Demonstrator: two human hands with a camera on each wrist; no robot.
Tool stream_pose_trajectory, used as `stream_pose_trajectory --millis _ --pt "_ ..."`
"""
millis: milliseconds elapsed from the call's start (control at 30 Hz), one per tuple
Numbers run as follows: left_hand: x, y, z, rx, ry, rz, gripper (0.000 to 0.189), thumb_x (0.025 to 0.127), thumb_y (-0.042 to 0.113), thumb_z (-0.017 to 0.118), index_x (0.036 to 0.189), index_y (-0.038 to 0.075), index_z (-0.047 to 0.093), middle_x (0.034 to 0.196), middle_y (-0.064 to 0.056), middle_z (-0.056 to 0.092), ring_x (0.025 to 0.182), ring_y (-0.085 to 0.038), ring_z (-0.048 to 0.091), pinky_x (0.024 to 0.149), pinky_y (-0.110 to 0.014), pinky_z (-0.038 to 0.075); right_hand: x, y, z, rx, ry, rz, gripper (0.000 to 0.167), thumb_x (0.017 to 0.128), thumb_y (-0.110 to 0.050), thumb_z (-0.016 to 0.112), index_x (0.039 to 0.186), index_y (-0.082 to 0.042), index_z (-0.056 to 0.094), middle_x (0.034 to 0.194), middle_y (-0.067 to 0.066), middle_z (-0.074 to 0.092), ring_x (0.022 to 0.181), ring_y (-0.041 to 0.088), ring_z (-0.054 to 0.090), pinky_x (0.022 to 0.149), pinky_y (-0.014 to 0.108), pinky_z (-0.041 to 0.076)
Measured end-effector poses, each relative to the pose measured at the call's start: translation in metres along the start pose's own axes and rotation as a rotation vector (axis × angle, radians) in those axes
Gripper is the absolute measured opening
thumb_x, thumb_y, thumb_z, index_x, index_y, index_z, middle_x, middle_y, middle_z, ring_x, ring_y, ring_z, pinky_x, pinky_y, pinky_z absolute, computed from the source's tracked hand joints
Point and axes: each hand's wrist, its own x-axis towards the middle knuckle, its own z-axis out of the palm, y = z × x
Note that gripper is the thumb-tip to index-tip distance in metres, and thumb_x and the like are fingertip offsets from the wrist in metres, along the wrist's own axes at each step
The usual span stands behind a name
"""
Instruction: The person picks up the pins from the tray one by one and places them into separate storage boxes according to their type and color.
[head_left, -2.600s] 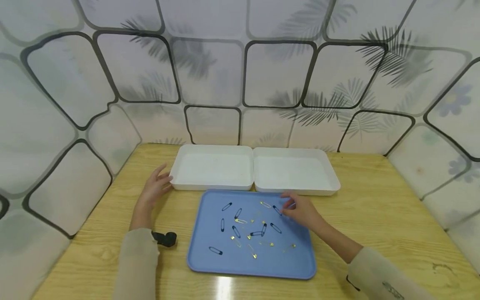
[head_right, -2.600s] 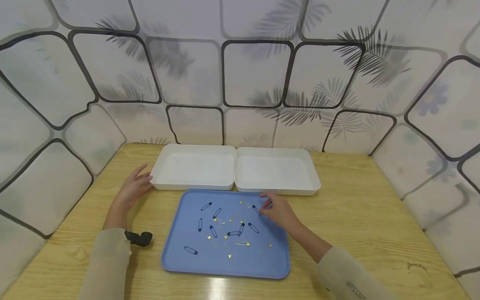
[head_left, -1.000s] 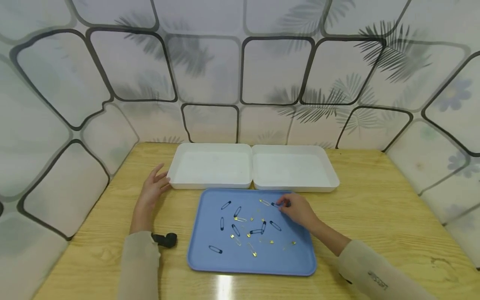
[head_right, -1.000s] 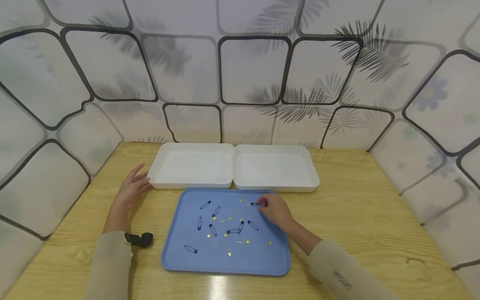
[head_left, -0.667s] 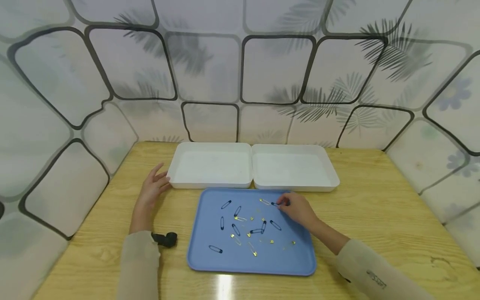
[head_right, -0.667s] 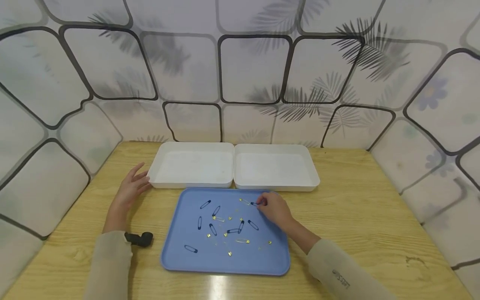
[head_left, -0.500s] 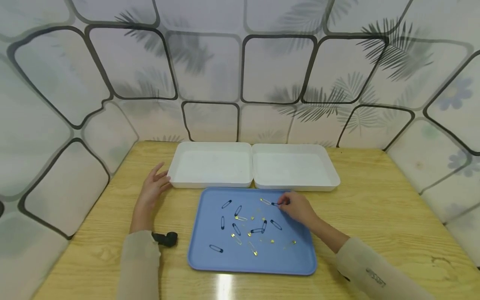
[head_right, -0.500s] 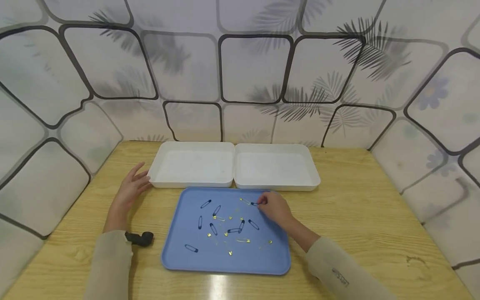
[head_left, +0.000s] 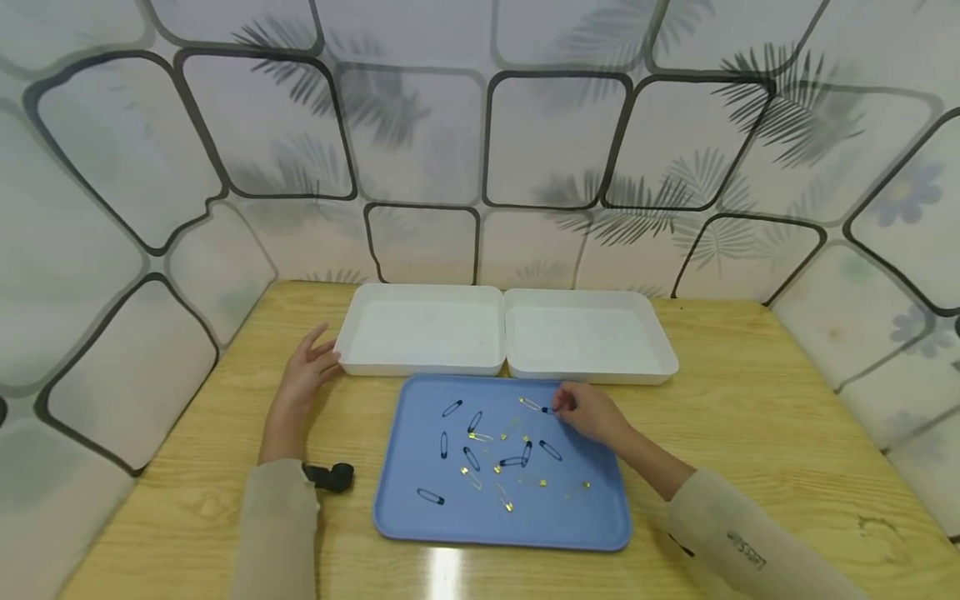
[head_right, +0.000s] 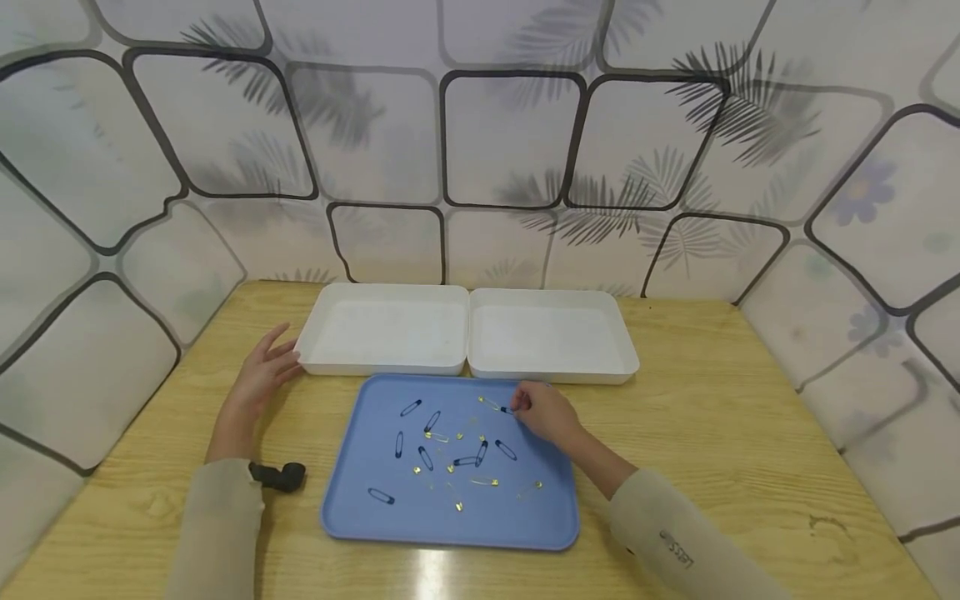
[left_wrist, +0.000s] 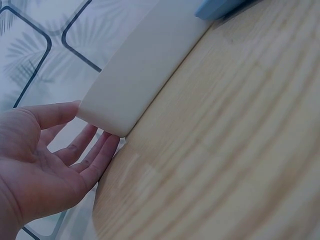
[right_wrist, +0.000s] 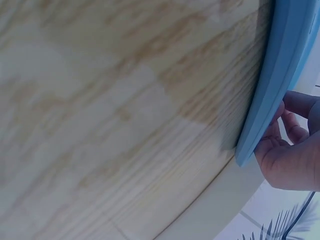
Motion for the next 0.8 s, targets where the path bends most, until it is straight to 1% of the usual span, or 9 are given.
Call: stream_pose_trajectory --millis 100,133,233,367,467,667,800 --pt "0.0 0.002 0.002 0.006 0.015 -0.034 0.064 0.095 0.005 0.049 0.148 0.015 0.014 0.142 -0.027 0.022 0.121 -0.034 0.04 0.097 -0.032 0.039 0.0 0.0 0.0 -0.016 -0.001 -0.02 0.014 0.079 0.0 0.067 0.082 -0.011 0.058 0.073 -0.002 0.051 0.067 0.015 0.048 0.059 0.029 0.042" --pt "0.001 0.003 0.003 0.036 0.021 -0.06 0.064 0.096 0.004 0.046 0.149 0.014 0.01 0.144 -0.027 0.019 0.124 -0.036 0.035 0.099 -0.035 0.036 0.0 0.001 -0.001 -0.018 -0.002 -0.024 0.014 0.079 -0.001 0.067 0.083 -0.011 0.058 0.073 -0.002 0.051 0.066 0.015 0.047 0.058 0.029 0.041" --pt "0.002 0.004 0.005 0.052 0.031 -0.084 0.063 0.097 0.003 0.042 0.149 0.014 0.008 0.144 -0.026 0.019 0.125 -0.039 0.031 0.101 -0.039 0.033 -0.001 0.002 -0.002 -0.025 -0.002 -0.032 0.014 0.079 -0.001 0.067 0.084 -0.011 0.059 0.073 -0.002 0.051 0.065 0.014 0.047 0.057 0.029 0.041" --pt "0.001 0.003 0.005 0.076 0.025 -0.074 0.062 0.097 0.005 0.042 0.149 0.014 0.008 0.144 -0.026 0.02 0.125 -0.039 0.032 0.101 -0.038 0.033 -0.001 0.0 -0.007 -0.023 0.006 -0.055 0.013 0.08 -0.001 0.066 0.085 -0.011 0.061 0.075 -0.001 0.055 0.066 0.015 0.05 0.057 0.03 0.043" --pt "0.001 0.003 0.004 0.072 0.022 -0.072 0.062 0.097 0.005 0.042 0.149 0.014 0.008 0.144 -0.025 0.019 0.125 -0.039 0.032 0.101 -0.037 0.033 0.0 -0.005 -0.013 -0.018 0.011 -0.091 0.012 0.08 0.0 0.064 0.085 -0.01 0.061 0.077 0.0 0.058 0.065 0.015 0.05 0.056 0.029 0.043" --pt "0.001 0.001 0.002 0.077 0.03 -0.07 0.061 0.097 0.005 0.043 0.148 0.012 0.009 0.144 -0.026 0.02 0.125 -0.038 0.033 0.099 -0.033 0.036 0.008 -0.015 -0.024 -0.012 0.027 -0.109 0.011 0.081 0.0 0.063 0.087 -0.01 0.063 0.076 0.002 0.06 0.06 0.014 0.05 0.052 0.027 0.042" --pt "0.001 0.001 0.003 0.073 0.033 -0.072 0.06 0.098 0.006 0.042 0.148 0.012 0.01 0.144 -0.026 0.02 0.126 -0.038 0.032 0.099 -0.033 0.036 0.013 -0.021 -0.028 -0.027 0.05 -0.129 0.009 0.082 -0.004 0.063 0.088 -0.01 0.064 0.079 0.004 0.061 0.06 0.015 0.05 0.052 0.028 0.042"
